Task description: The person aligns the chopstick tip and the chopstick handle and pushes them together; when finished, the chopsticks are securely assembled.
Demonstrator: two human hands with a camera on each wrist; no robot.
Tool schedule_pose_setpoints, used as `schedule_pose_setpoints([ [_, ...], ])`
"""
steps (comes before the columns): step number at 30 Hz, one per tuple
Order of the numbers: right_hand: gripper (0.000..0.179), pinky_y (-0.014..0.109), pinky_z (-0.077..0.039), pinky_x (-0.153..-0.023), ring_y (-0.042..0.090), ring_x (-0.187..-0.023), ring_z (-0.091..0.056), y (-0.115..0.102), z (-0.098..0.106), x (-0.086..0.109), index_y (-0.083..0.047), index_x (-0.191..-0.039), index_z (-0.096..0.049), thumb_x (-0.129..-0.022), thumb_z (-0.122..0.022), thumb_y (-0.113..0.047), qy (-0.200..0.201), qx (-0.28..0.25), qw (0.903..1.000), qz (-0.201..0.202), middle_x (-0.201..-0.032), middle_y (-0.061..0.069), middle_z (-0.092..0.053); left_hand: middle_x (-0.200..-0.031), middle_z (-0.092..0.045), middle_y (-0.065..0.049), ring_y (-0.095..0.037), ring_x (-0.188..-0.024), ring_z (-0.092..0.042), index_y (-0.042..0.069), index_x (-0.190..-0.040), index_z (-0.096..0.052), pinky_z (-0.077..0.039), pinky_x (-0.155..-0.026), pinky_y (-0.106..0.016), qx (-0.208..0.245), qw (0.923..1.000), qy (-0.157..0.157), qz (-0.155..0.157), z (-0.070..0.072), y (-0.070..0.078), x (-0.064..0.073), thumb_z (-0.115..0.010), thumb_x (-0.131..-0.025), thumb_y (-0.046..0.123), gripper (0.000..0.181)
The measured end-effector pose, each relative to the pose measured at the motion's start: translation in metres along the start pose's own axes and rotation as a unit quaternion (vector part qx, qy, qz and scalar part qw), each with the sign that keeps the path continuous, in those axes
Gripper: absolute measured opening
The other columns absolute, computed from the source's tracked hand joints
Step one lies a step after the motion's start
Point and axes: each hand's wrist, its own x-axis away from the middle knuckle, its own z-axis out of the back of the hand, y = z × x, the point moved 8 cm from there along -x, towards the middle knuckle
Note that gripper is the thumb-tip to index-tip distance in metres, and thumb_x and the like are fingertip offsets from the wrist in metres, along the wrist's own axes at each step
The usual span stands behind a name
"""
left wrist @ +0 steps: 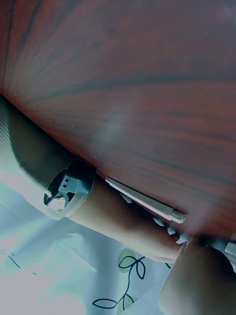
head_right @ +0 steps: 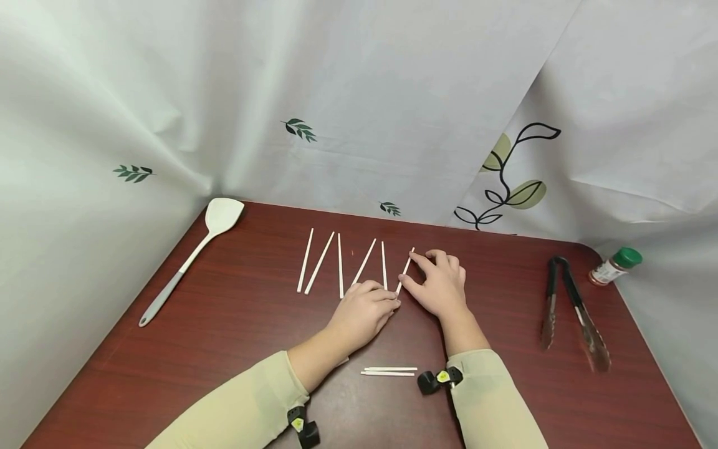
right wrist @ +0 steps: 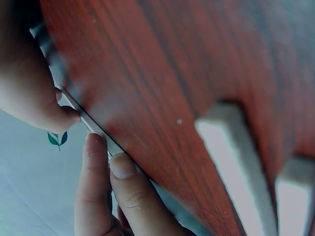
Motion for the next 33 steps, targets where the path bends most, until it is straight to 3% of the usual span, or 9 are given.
schedule_pose_setpoints([
  [12,0.057,0.066,-0.027,-0.103,0.047,-0.131,-0.039,0.001,-0.001,0.001,-0.024,-0.146,-0.068,-0.096,-0.073,-0.051,-0.013,0.006,0.9999,-0.005,-0.146,0.017,-0.049,-0.133,-0.072,0.008,-0.015,-0.120,-0.061,0.024,-0.130,-0.078,-0.049,-0.098,-0.038,0.008,0.9988,-0.041,0.028,-0.004,-0.008,0.004,-0.071,-0.099,0.031,0.033],
  [18,0.059,0.067,-0.027,-0.102,0.048,-0.131,-0.039,-0.001,-0.001,0.001,-0.024,-0.147,-0.067,-0.097,-0.072,-0.053,-0.015,0.008,0.9998,-0.003,-0.147,0.018,-0.049,-0.134,-0.072,0.010,-0.014,-0.119,-0.063,0.025,-0.124,-0.081,-0.050,-0.097,-0.037,0.008,0.9986,-0.042,0.031,-0.005,-0.010,0.005,-0.066,-0.103,0.025,0.025],
  [25,0.060,0.067,-0.027,-0.103,0.048,-0.132,-0.038,-0.002,0.000,0.000,-0.025,-0.149,-0.066,-0.098,-0.070,-0.055,-0.019,0.014,0.9997,-0.008,-0.148,0.018,-0.048,-0.133,-0.073,0.011,-0.014,-0.120,-0.064,0.026,-0.118,-0.082,-0.050,-0.095,-0.037,0.001,0.9990,-0.033,0.030,0.001,-0.013,0.005,-0.068,-0.101,0.025,0.022],
  [33,0.056,0.065,-0.028,-0.103,0.045,-0.132,-0.042,0.000,0.007,0.009,-0.015,-0.146,-0.067,-0.100,-0.071,-0.047,0.028,-0.066,0.9974,-0.007,-0.140,0.017,-0.058,-0.137,-0.071,0.006,-0.016,-0.126,-0.062,0.024,-0.124,-0.080,-0.049,-0.100,-0.039,0.013,0.9992,-0.031,0.023,0.007,-0.010,0.006,-0.069,-0.101,0.028,0.026],
])
